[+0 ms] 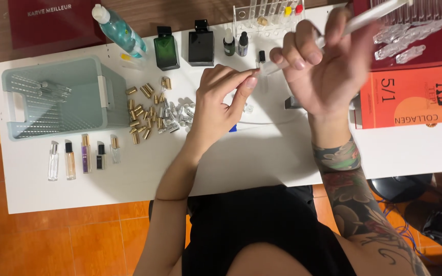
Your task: The recorder is decanting fragrance from a larger container into smaller vials using a syringe and tubing.
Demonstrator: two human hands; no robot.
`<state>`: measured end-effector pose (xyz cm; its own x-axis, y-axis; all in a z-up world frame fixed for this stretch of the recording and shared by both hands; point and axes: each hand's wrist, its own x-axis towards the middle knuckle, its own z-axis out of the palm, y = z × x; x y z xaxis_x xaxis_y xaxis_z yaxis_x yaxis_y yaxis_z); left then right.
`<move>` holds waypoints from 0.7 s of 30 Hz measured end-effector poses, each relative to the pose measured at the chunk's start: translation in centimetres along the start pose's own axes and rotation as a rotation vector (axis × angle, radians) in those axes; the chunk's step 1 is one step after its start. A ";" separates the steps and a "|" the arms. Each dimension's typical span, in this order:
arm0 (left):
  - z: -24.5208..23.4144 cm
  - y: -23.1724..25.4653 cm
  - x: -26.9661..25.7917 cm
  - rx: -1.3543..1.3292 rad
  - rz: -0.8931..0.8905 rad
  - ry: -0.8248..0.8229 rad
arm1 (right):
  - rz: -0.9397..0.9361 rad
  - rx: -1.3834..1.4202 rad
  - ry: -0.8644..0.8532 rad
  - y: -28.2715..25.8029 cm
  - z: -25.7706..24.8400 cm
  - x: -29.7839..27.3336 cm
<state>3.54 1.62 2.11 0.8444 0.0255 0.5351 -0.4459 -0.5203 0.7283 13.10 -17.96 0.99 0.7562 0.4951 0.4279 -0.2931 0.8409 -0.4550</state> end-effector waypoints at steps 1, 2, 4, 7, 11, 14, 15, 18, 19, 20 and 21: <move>-0.1 0.1 0.3 0.003 0.007 0.003 | -0.003 0.000 -0.007 -0.4 -0.4 0.3; -0.1 0.3 0.5 -0.012 -0.030 -0.023 | 0.061 0.041 -0.058 -0.9 -0.7 0.5; -0.1 0.2 0.7 -0.032 -0.060 -0.052 | 0.120 0.076 -0.111 -1.6 -1.1 0.6; -0.1 0.0 0.4 -0.022 0.016 -0.045 | 0.209 0.150 -0.085 -2.1 -0.9 0.4; -0.3 0.3 0.2 0.008 0.036 -0.041 | 0.221 0.229 0.082 -2.1 0.9 0.5; -0.4 0.4 0.2 0.011 0.062 -0.043 | 0.213 0.267 0.249 -2.2 2.5 0.7; -0.6 0.4 0.3 0.011 0.078 -0.055 | 0.203 0.295 0.341 -2.1 3.0 0.9; -0.5 0.6 0.1 0.036 0.089 -0.046 | 0.200 0.343 0.407 -2.0 3.6 1.2; -0.6 0.7 0.1 0.038 0.091 -0.050 | 0.196 0.346 0.406 -2.0 3.6 1.1; -0.7 0.7 0.2 0.034 0.087 -0.057 | 0.202 0.351 0.418 -1.9 3.6 1.1; -0.8 0.8 0.2 0.028 0.079 -0.065 | 0.210 0.355 0.433 -1.9 3.6 1.1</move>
<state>3.10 1.86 3.13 0.8248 -0.0714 0.5609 -0.5040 -0.5424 0.6721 12.37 -18.23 5.14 0.8085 0.5875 -0.0340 -0.5836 0.7930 -0.1751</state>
